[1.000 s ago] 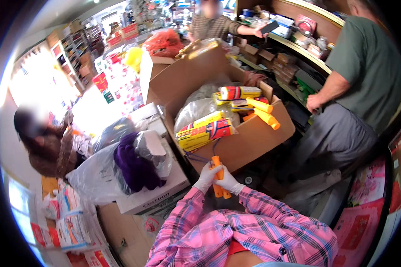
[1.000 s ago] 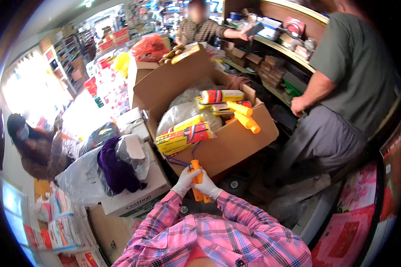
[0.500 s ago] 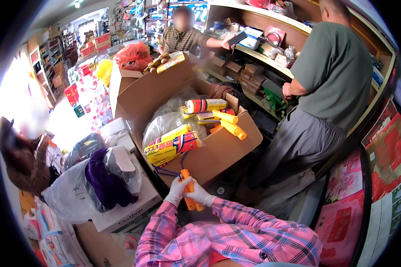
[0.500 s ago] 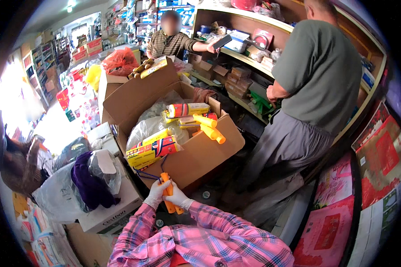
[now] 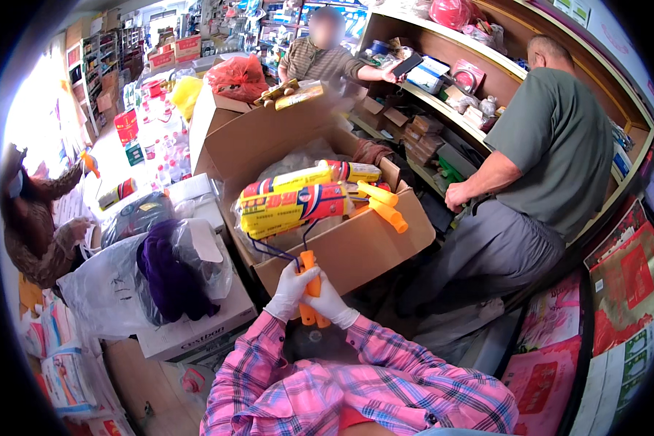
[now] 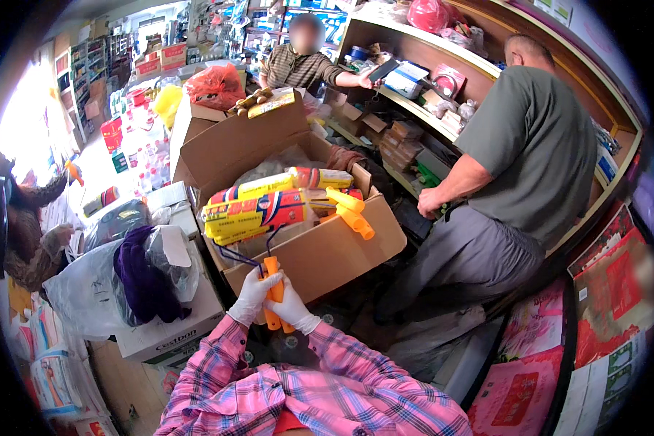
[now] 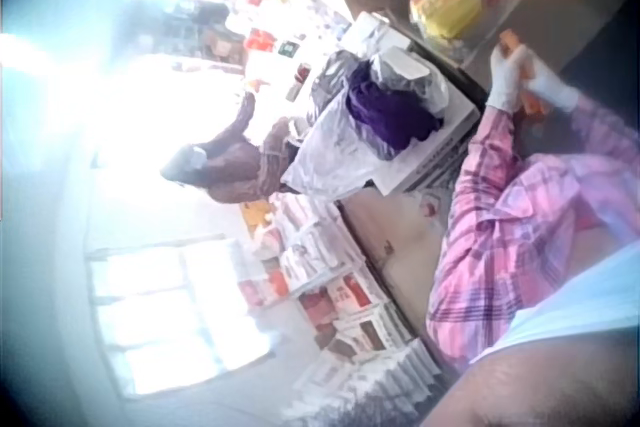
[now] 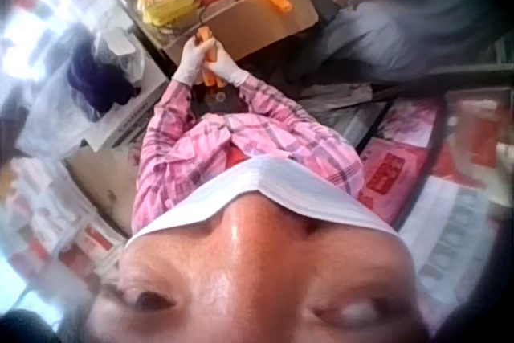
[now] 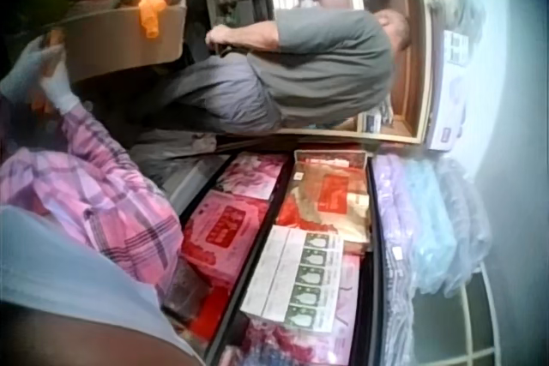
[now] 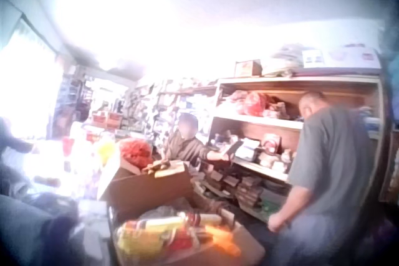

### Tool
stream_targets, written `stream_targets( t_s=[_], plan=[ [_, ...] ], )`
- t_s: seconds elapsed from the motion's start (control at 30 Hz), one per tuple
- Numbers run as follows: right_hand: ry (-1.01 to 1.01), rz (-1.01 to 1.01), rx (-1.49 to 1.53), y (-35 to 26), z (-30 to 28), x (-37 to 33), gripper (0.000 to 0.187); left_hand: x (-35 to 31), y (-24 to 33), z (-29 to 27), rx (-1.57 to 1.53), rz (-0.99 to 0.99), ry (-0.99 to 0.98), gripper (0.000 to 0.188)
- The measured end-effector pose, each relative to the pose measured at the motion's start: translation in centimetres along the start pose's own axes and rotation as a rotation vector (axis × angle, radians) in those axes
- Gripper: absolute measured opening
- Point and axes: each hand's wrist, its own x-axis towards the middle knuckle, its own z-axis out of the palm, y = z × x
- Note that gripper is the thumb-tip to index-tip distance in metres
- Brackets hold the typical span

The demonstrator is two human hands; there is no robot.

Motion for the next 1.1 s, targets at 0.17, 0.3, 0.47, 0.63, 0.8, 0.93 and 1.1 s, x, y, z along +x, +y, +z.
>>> stream_targets(
  t_s=[0.17,0.3,0.47,0.63,0.8,0.93,1.1],
  plan=[
    [-0.078,0.119,0.186,-4.1,-1.7,-1.0,0.067,-1.6,3.2,2.5,-0.005,0.067,0.005,0.039],
    [-0.155,0.200,0.265,-5.2,-2.1,-3.2,0.066,-2.6,0.5,3.0,0.073,0.107,0.044,0.046],
    [-0.128,0.290,0.249,-5.2,-2.3,-7.0,0.064,-5.7,0.4,4.5,0.042,-0.005,-0.007,0.045],
    [-0.065,0.370,0.202,-3.7,-2.2,-9.8,0.063,-7.2,-1.0,4.9,0.071,-0.134,-0.063,0.045],
    [-0.029,0.408,0.313,-1.4,-1.2,-11.6,0.056,-7.0,-4.6,3.6,-0.030,-0.283,-0.067,0.036],
    [-0.095,0.432,0.390,-2.7,-0.4,-11.5,0.055,-7.1,-5.7,2.3,-0.129,-0.318,-0.032,0.035],
    [-0.105,0.450,0.332,-1.2,-1.2,-11.1,0.051,-6.9,-4.2,3.9,-0.128,-0.346,-0.044,0.032]
  ],
)
